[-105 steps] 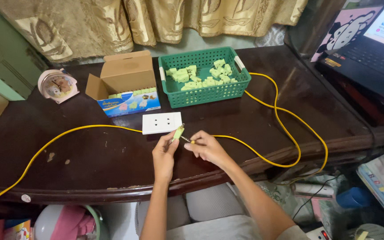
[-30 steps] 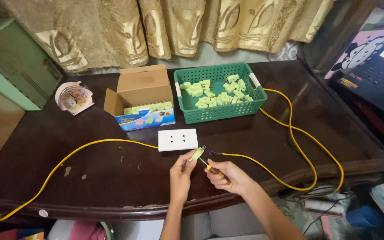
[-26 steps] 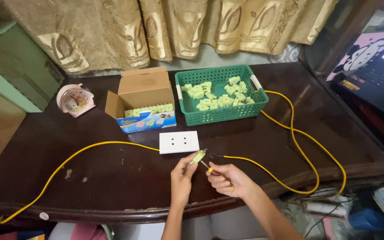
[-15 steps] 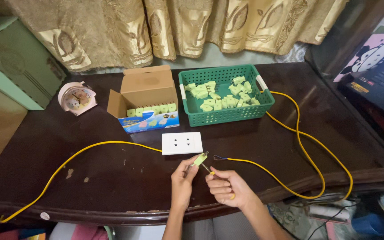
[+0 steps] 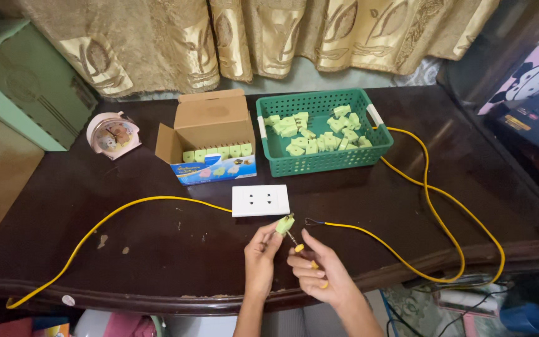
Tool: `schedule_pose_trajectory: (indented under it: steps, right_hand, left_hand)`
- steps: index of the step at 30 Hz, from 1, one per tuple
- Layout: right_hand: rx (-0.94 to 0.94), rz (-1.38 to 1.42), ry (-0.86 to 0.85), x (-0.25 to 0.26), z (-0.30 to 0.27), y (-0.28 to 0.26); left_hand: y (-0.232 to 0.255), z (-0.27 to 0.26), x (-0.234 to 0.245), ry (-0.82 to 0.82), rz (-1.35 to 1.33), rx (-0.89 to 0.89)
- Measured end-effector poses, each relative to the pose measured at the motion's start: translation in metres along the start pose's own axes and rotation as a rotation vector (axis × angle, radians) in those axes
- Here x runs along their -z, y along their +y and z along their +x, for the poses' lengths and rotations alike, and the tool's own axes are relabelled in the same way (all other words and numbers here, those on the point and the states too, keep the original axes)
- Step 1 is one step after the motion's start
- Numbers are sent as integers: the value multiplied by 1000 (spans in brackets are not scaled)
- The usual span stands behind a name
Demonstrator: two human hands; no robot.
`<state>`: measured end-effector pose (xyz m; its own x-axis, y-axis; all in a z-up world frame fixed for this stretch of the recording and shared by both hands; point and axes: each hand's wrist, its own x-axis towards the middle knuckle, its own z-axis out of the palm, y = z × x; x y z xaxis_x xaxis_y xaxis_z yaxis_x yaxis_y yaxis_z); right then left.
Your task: The person assembles a series of small green electrical plug housings by inserting wire components and using a screwdriver to tighten the internal screws on each unit.
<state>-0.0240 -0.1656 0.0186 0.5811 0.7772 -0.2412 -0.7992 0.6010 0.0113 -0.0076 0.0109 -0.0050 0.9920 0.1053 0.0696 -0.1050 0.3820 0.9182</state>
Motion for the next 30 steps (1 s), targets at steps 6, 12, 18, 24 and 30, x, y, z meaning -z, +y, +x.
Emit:
schedule_pose_trajectory:
  steps: [6,12,18,24,30]
  right_hand:
    - [495,-985,619,-45,-6,14]
    - [550,-1391,778,-19,2,9]
    - [307,-722,495,-33,-3,8]
    - [585,-1075,560,-14,1,9]
    - [481,-1186,679,-35,-2,17]
  left_hand:
    - [15,-5,-6,-29,87,-46]
    - [29,-11,-10,13,171,-14]
    - [30,-10,-13,-11,156,-36]
    - [20,-6,-8,25,173,-22]
    - [25,-6,-9,23,216,-33]
